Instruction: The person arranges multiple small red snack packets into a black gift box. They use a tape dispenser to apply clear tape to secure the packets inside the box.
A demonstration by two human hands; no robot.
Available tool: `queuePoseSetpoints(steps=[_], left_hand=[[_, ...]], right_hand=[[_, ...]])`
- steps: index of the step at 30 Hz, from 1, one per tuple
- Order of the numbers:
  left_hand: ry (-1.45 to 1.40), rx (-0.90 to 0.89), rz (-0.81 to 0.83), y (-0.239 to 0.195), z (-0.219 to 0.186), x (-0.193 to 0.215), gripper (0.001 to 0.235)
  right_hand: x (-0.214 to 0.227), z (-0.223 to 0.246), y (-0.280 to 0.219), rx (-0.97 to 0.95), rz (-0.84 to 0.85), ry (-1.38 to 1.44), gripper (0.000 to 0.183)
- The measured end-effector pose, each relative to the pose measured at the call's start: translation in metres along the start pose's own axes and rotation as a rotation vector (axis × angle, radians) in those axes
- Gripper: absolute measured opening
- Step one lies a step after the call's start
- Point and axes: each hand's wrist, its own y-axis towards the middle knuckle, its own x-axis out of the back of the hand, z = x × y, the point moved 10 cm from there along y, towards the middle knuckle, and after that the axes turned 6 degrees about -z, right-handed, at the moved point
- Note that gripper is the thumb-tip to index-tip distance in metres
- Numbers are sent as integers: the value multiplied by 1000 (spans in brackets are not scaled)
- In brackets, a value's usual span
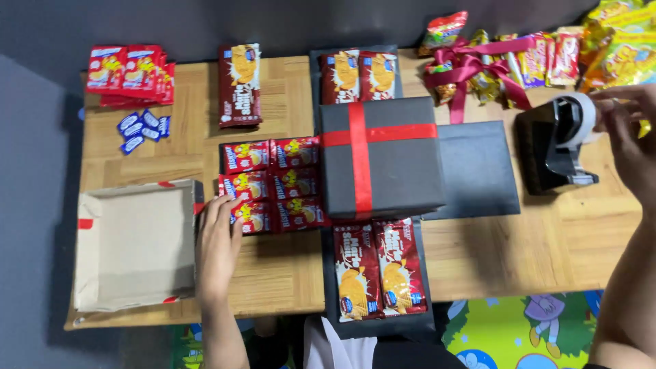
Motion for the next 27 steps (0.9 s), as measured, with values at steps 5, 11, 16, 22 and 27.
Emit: queuePoseSetpoints(steps=[5,11,16,22,27], left_hand=[[-22,-8,25,1,4,-7,34],[4,8,30,1,5,-12,36],[21,40,35,-1,9,-12,36],[2,24,35,0,5,-9,36],[-8,-4,20,-1,5,-9,36]], right_hand=[[20,-100,-76,-299,-63,-23,12],[-3,-97,-97,-605,-7,131,21],[-7,-94,-96,-615,-26,78,21],[1,-77,-91,-557,-90,67,15],[8,-79,-94,-559,-199,61,13]])
